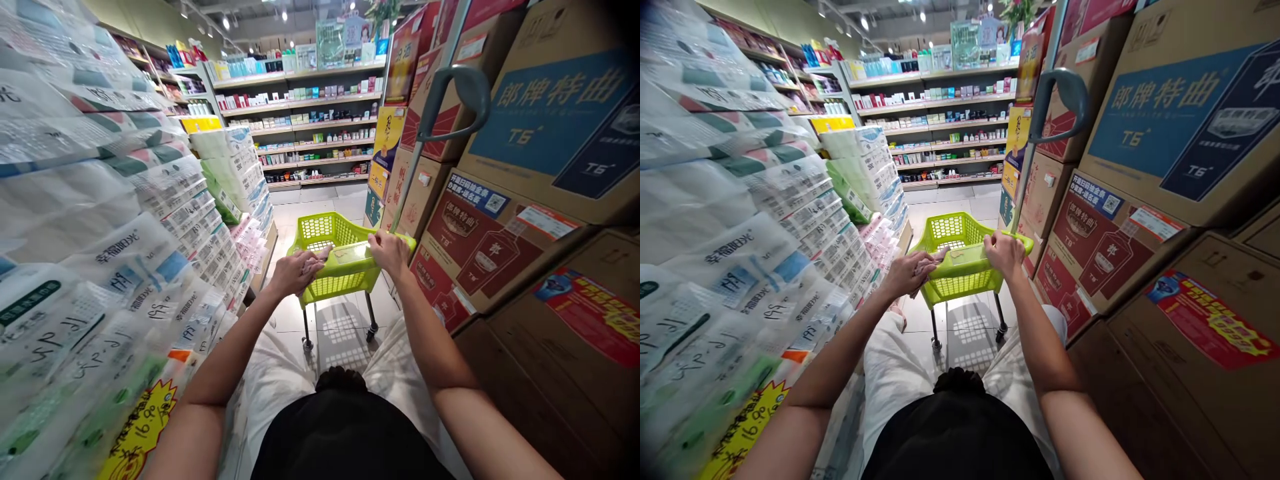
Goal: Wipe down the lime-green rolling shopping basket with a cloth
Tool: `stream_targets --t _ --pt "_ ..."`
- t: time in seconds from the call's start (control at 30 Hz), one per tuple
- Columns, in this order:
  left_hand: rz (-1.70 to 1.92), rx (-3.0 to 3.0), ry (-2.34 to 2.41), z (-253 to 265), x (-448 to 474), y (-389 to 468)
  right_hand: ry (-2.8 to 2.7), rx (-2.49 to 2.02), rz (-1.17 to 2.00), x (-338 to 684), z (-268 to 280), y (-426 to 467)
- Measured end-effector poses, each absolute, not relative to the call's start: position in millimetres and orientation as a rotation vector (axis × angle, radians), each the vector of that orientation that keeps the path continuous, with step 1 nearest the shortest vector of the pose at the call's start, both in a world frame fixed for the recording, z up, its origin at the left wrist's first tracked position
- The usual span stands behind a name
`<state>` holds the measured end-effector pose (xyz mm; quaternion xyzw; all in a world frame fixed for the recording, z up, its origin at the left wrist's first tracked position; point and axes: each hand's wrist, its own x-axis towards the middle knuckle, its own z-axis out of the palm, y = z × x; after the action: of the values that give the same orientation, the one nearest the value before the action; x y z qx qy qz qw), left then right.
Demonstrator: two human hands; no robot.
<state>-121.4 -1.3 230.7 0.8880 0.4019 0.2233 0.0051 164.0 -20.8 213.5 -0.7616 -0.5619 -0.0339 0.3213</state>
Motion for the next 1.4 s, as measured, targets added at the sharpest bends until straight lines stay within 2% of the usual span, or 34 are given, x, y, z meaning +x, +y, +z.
stream_targets --t 0.2,0.33,0.5,0.77,0.83,0.9,1.07,1.13,1.23,1.4 --pt "0.063 2.547 1.174 269 -119 19 -1.540 -2.079 -0.064 159 221 -18" --pt "-0.032 2.506 1.138 269 -112 25 -1.561 -2.085 -0.092 166 217 -15" --pt "0.333 2.740 1.285 253 -108 8 -1.604 -2.137 -0.088 177 214 -10" --pt "1.534 2.744 1.295 203 -115 -10 -1.589 -2.120 -0.161 177 209 -10" --pt "1.645 2.783 1.219 199 -117 -13 -1.582 -2.118 -0.177 177 209 -9" --pt "1.483 2.873 1.187 205 -120 -16 -1.583 -2.110 -0.190 177 208 -9" --pt "0.549 2.916 1.113 245 -129 -6 -1.556 -2.074 -0.213 174 206 -10" --pt "0.324 2.855 1.150 254 -131 2 -1.540 -2.053 -0.225 172 204 -10" --pt "0.293 2.825 1.274 251 -130 9 -1.530 -2.041 -0.223 169 204 -11" --pt "0.731 2.771 1.372 231 -126 -3 -1.567 -2.050 -0.170 171 207 -14"
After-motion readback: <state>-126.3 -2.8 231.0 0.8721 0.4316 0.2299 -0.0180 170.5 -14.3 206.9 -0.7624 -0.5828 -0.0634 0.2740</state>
